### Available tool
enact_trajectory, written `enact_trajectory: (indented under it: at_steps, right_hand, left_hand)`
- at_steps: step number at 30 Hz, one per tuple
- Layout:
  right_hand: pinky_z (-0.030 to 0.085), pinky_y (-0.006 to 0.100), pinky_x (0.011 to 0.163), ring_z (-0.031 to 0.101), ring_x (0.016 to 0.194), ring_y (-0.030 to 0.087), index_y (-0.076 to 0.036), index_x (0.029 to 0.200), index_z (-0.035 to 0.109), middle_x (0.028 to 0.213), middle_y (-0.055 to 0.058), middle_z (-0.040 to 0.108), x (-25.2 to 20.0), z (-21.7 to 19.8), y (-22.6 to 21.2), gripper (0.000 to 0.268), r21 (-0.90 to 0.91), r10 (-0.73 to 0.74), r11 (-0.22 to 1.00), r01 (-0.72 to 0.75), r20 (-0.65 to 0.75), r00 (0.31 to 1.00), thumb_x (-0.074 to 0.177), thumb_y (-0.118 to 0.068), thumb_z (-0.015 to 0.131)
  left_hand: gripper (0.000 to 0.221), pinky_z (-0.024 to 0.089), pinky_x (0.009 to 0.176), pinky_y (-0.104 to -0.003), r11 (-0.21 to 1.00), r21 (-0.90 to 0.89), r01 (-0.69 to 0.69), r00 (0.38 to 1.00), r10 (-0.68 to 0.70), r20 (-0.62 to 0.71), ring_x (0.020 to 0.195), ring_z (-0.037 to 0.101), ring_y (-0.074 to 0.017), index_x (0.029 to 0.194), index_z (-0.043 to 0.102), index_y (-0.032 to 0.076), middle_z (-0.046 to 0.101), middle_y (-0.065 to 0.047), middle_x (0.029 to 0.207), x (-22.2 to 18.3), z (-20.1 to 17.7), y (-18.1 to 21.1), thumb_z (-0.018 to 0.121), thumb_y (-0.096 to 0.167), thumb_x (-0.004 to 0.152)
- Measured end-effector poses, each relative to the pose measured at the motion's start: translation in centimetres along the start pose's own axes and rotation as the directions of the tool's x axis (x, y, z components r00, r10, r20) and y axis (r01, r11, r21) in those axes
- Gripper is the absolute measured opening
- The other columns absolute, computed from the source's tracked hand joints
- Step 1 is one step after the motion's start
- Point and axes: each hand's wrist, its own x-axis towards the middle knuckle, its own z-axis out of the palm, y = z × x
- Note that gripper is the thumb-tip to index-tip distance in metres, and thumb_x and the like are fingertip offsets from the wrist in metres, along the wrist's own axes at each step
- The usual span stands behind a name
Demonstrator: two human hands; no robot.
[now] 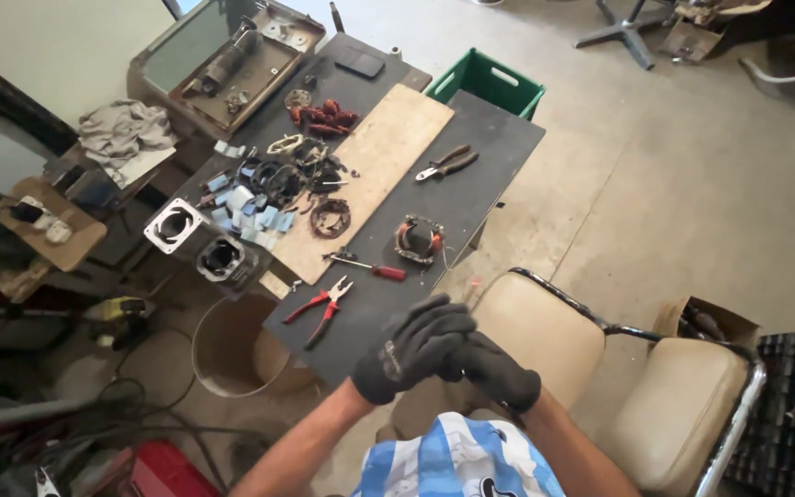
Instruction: Stripping insulation from wires on an electric motor stator using pliers
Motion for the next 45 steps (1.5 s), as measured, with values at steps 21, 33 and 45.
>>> enact_trajectory:
  at_steps: [21, 33, 45]
  right_hand:
    - [0.057, 0.031, 0.083, 0.074, 0.09, 0.017, -0.006, 0.099, 0.073, 0.097, 0.006, 0.08, -3.7, 1.5, -9.4, 0.025, -0.474, 0.021, 0.88, -0.022, -0.006, 1.0, 0.099, -0.022, 0.055]
    - [0.017, 0.024, 0.039, 0.028, 0.041, 0.007, 0.003, 0.091, 0.06, 0.05, 0.0, 0.032, -1.8, 6.8, -2.2, 0.014, 0.053, 0.511, 0.853, -0.519, 0.119, 0.851, 0.087, -0.007, 0.052]
    - [0.043, 0.018, 0.059, 0.052, 0.082, 0.005, -0.001, 0.141, 0.059, 0.108, 0.002, 0.053, -3.4, 9.9, -1.2, 0.045, -0.351, 0.09, 0.936, -0.025, 0.17, 0.981, 0.099, -0.011, 0.046]
  left_hand:
    - [0.027, 0.059, 0.076, -0.033, 0.283, -0.549, 0.787, 0.153, -0.95, -0.271, 0.076, 0.075, -0.0202, 0.077, 0.076, 0.001, 0.079, -0.011, 0.077, 0.8, 0.5, 8.1, 0.058, 0.012, 0.093]
    - [0.024, 0.056, 0.069, -0.041, 0.191, -0.885, 0.424, 0.634, -0.76, 0.139, 0.068, 0.065, -0.0286, 0.105, 0.059, -0.002, 0.062, -0.023, 0.079, -6.1, -3.7, 5.8, 0.061, 0.022, 0.106]
    - [0.042, 0.046, 0.116, -0.05, 0.713, -0.504, 0.488, 0.871, -0.358, 0.337, 0.133, 0.053, -0.0353, 0.131, 0.063, 0.002, 0.056, -0.017, 0.139, -4.2, -7.9, 4.8, 0.04, 0.032, 0.114]
